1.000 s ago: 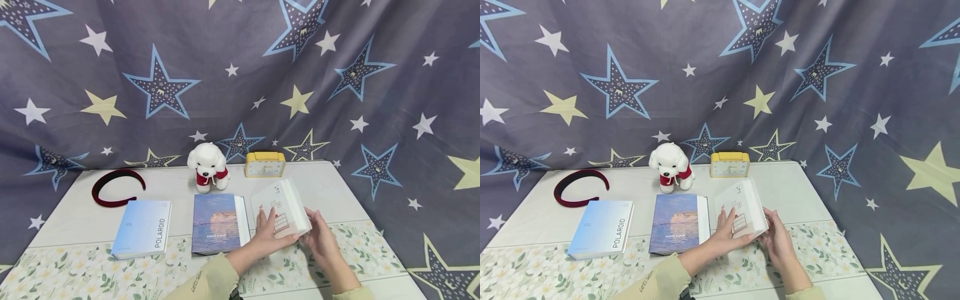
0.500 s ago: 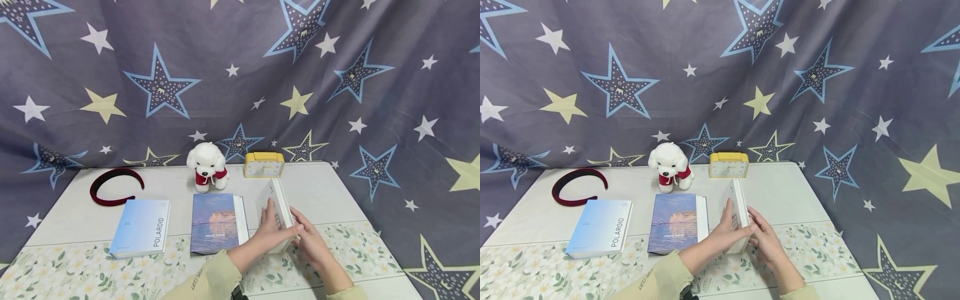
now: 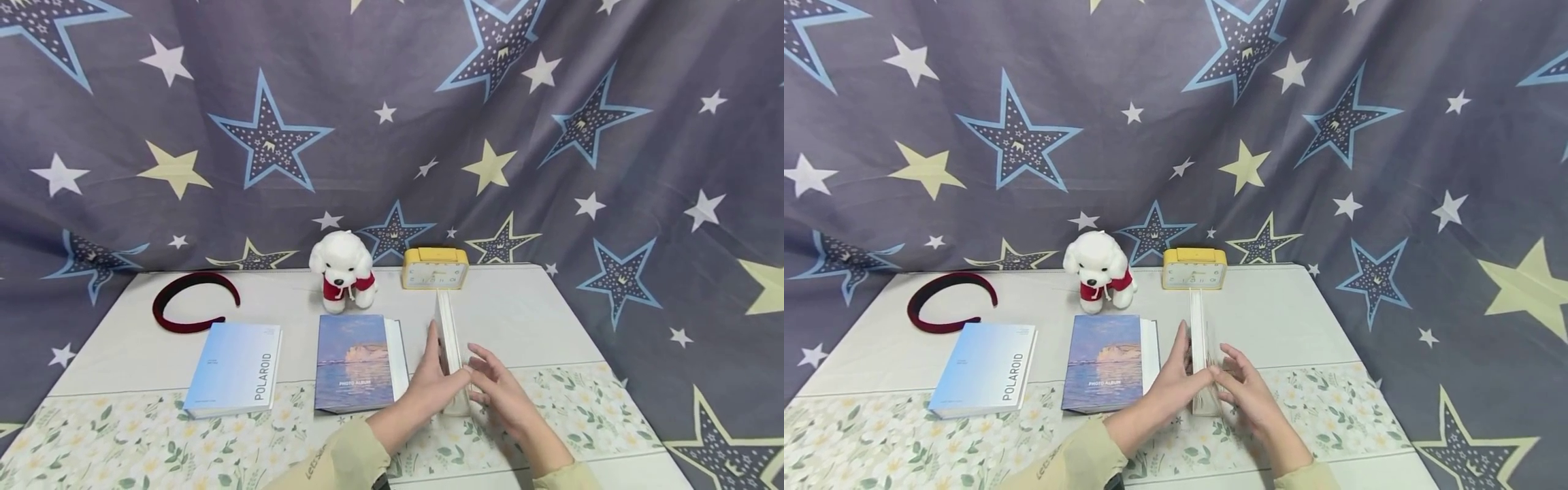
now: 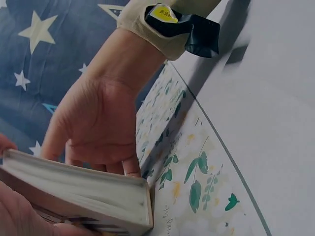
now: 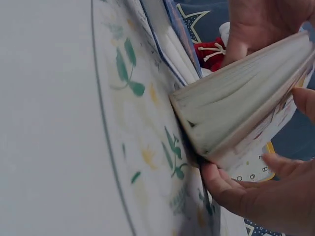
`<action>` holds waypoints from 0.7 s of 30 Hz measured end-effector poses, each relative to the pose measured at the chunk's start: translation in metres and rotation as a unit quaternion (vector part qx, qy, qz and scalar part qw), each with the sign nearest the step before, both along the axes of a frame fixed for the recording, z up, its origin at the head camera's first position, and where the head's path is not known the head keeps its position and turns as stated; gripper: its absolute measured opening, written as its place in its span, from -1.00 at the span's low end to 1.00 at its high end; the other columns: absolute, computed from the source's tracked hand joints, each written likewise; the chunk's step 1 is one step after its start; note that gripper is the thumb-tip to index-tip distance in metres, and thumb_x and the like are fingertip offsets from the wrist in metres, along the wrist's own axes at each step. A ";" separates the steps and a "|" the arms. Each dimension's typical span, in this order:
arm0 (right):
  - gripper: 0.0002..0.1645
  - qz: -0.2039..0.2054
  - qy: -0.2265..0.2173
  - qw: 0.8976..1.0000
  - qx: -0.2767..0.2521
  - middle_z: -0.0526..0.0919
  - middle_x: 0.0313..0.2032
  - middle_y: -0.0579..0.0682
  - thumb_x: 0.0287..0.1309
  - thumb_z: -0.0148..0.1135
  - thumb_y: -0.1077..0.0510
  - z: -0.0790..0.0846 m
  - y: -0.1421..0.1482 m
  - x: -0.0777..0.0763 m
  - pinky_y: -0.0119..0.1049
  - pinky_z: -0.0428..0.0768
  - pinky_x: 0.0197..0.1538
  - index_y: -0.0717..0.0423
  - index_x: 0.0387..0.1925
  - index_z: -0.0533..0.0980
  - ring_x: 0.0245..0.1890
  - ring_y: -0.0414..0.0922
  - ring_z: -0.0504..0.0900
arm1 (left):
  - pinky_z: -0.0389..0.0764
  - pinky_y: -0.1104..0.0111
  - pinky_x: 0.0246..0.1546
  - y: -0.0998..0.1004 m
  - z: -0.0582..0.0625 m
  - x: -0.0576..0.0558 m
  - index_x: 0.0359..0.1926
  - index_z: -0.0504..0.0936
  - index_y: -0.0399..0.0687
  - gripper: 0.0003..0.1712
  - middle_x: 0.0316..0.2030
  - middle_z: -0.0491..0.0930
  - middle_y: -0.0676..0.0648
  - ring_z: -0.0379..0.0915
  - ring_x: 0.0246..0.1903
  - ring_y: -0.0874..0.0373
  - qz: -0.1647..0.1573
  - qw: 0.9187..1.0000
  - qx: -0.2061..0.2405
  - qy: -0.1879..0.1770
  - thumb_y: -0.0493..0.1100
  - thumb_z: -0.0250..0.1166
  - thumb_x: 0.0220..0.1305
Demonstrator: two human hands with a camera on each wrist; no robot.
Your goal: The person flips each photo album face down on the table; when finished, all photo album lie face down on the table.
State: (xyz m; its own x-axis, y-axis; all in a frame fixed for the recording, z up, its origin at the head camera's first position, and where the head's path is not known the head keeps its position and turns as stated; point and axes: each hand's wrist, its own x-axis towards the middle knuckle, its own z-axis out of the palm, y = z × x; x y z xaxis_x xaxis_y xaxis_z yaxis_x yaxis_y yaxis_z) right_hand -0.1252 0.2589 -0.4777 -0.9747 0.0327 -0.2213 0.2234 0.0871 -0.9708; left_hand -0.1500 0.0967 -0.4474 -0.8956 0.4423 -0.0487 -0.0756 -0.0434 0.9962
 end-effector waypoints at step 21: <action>0.18 -0.011 -0.004 0.999 0.031 -0.01 0.50 0.17 0.16 0.36 0.02 -0.002 0.036 0.002 -0.01 0.12 0.40 0.15 0.54 -0.20 0.47 0.14 0.03 | 0.40 0.25 0.22 -0.003 -0.021 0.002 0.54 -0.43 -0.02 0.01 0.47 0.02 -0.27 0.33 0.28 -0.08 -0.050 0.997 0.063 0.002 -0.38 0.07 0.35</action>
